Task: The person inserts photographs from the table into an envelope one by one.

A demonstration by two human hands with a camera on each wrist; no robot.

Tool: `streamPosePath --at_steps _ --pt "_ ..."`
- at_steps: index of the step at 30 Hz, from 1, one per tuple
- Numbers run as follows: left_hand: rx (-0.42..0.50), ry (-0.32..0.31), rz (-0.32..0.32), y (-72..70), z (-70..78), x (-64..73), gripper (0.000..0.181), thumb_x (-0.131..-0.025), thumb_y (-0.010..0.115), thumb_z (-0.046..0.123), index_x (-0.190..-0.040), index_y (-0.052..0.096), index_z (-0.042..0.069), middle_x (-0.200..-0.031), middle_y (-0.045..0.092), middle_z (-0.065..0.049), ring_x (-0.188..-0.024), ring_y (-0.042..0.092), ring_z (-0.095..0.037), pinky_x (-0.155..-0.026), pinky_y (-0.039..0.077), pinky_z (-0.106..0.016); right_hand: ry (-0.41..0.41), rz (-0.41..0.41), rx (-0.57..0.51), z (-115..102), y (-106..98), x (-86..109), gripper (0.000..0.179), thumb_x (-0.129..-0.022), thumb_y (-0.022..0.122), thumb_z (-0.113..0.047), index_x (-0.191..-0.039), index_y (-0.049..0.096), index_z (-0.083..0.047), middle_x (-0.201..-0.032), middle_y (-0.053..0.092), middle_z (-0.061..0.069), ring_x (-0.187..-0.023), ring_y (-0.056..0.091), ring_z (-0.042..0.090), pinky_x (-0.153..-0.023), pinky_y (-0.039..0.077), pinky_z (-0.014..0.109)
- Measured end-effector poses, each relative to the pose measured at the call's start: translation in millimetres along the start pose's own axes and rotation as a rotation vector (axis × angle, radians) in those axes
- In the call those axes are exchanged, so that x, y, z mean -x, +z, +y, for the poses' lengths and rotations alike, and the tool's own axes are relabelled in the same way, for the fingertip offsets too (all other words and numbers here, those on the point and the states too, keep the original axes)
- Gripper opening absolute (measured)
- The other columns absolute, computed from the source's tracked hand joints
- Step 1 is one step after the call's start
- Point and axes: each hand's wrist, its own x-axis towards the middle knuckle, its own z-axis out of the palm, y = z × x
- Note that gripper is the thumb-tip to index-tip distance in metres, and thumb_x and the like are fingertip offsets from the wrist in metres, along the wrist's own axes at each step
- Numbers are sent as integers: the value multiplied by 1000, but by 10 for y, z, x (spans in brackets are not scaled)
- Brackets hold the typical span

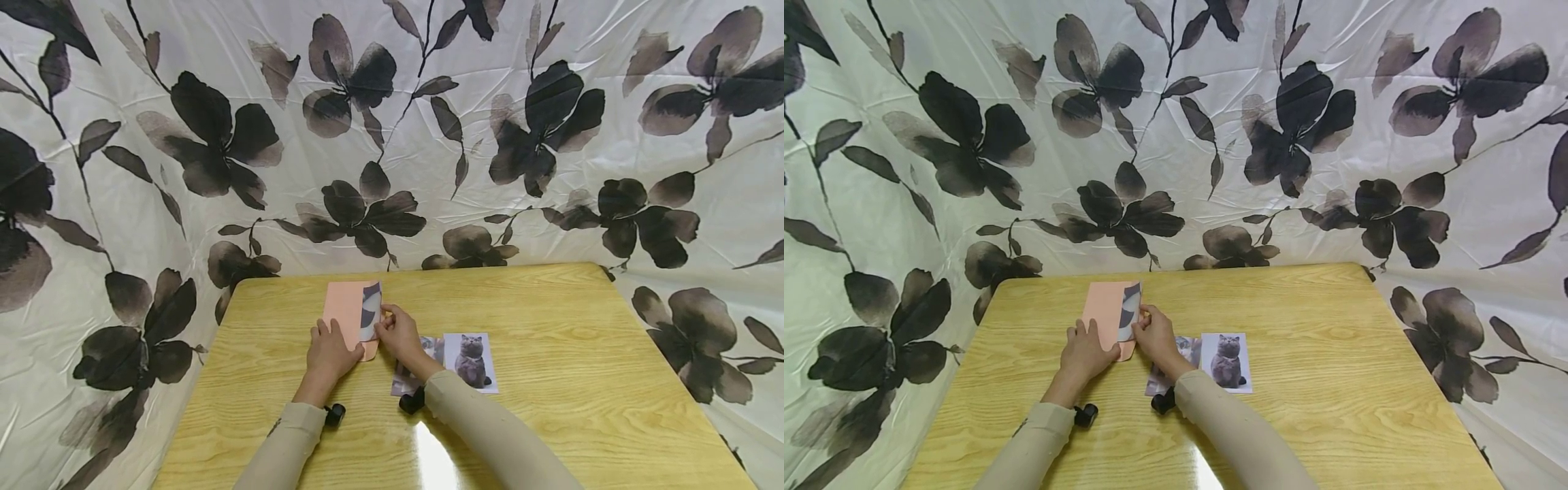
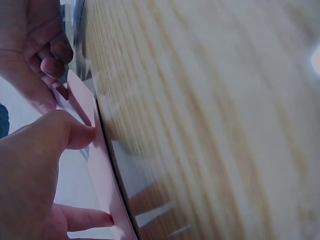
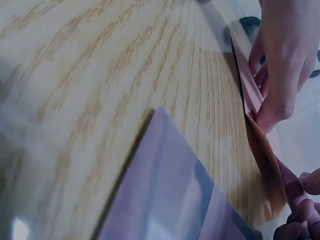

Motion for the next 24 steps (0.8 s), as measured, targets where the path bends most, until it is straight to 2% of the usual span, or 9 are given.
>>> streamPosePath --at_steps 3,6,9,18,24 --pt "-5 -3 13 0 -8 7 92 -96 70 46 -157 39 -14 -161 33 -41 -144 38 -56 -106 51 -58 -3 -1 -1 -4 -4 8 47 -98 73 -3 -144 64 2 -82 69 2 -63 52 6 -55 41 19" --pt "-5 2 28 14 -23 7 91 -95 70 48 -157 42 -13 -160 36 -40 -144 37 -57 -118 38 -60 -10 2 9 -10 -12 14 46 -98 73 -2 -143 64 2 -82 69 3 -64 53 6 -56 41 19" --pt "12 14 41 28 -33 7 91 -95 71 48 -157 42 -13 -160 37 -40 -147 34 -58 -123 29 -62 -15 7 15 -13 -15 14 45 -98 72 -2 -142 64 3 -83 70 5 -64 53 6 -56 41 19" --pt "-4 14 13 12 -53 -7 92 -95 70 47 -156 40 -15 -160 33 -44 -151 32 -60 -120 35 -64 -24 -1 -21 -2 10 10 46 -97 73 -1 -142 65 4 -82 70 5 -63 53 6 -54 41 18" --pt "3 17 3 18 -62 -9 92 -97 70 47 -158 38 -15 -162 31 -43 -152 30 -59 -121 34 -63 -7 -7 8 -6 24 8 45 -98 72 -2 -142 65 3 -81 68 3 -64 52 7 -55 41 19"
